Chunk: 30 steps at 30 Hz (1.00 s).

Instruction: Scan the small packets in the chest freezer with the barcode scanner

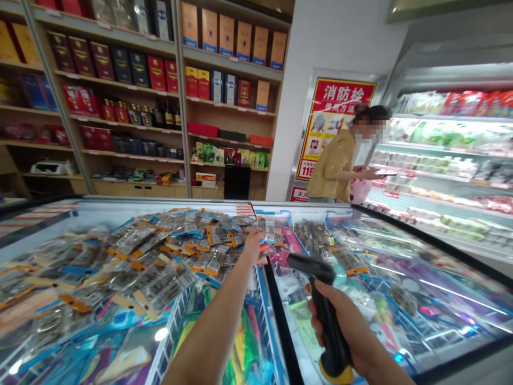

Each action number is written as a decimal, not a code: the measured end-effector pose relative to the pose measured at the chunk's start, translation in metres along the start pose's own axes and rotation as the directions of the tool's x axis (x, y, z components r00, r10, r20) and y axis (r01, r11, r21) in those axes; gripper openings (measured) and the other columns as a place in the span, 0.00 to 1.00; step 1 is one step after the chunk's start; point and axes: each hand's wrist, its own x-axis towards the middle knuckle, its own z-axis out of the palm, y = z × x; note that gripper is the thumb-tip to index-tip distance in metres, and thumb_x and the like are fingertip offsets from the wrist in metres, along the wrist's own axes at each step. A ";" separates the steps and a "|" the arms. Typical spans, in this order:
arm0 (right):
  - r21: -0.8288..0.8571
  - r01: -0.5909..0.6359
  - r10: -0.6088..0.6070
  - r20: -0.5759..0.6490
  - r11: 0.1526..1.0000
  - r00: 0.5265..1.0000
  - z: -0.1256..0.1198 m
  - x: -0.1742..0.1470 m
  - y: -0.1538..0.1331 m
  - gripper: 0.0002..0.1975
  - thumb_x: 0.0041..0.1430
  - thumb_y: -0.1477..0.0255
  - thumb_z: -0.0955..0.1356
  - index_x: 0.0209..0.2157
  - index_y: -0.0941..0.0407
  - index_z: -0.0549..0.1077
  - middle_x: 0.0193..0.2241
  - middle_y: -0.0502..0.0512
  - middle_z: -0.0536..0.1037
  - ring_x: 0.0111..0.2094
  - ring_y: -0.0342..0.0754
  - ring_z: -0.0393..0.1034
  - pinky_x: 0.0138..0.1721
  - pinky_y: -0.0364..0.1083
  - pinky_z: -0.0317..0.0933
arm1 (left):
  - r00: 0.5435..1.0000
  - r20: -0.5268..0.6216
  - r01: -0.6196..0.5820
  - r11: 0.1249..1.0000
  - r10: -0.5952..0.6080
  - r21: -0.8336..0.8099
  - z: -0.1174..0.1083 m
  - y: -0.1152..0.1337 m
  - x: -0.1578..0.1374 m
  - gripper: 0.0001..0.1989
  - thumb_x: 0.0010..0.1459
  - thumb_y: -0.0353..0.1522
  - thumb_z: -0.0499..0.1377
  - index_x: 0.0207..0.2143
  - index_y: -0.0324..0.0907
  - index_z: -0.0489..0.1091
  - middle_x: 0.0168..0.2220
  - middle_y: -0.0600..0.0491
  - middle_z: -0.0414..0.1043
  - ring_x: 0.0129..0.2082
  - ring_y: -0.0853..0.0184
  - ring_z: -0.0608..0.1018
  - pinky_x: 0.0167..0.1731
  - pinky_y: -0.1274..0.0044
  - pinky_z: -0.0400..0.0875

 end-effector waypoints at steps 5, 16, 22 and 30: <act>0.022 -0.044 0.044 -0.010 0.999 0.999 0.001 -0.006 0.001 0.13 0.49 0.61 0.64 0.30 0.56 0.65 0.15 0.45 0.66 0.12 0.38 0.57 0.10 0.38 0.55 | 1.000 -0.008 -0.020 0.998 0.019 -0.061 -0.002 0.001 0.000 0.13 0.39 0.28 0.56 0.32 0.41 0.64 0.30 0.53 0.69 0.32 0.69 0.72 0.31 0.75 0.70; 0.111 0.084 -0.048 -0.295 0.990 0.954 -0.083 -0.019 -0.025 0.13 0.44 0.65 0.69 0.33 0.55 0.67 0.15 0.44 0.67 0.12 0.39 0.61 0.11 0.38 0.57 | 0.996 0.058 -0.082 0.976 0.072 0.203 0.025 -0.005 -0.018 0.10 0.43 0.31 0.55 0.32 0.40 0.66 0.32 0.51 0.70 0.31 0.68 0.72 0.26 0.78 0.67; 0.113 0.121 -0.061 -0.430 0.986 0.901 -0.132 -0.013 -0.021 0.13 0.41 0.67 0.70 0.30 0.55 0.67 0.14 0.45 0.68 0.12 0.40 0.62 0.11 0.39 0.58 | 0.988 0.018 -0.141 0.846 0.154 0.515 0.085 -0.054 -0.020 0.16 0.45 0.27 0.54 0.39 0.38 0.64 0.36 0.47 0.70 0.33 0.66 0.72 0.32 0.76 0.65; 0.092 0.162 -0.077 -0.590 0.983 0.804 -0.193 -0.024 -0.026 0.13 0.38 0.68 0.71 0.28 0.55 0.67 0.13 0.47 0.69 0.11 0.42 0.62 0.11 0.41 0.60 | 0.990 0.077 -0.133 0.625 0.116 0.769 0.148 -0.100 -0.011 0.21 0.48 0.29 0.53 0.46 0.36 0.59 0.40 0.39 0.69 0.40 0.57 0.71 0.39 0.70 0.62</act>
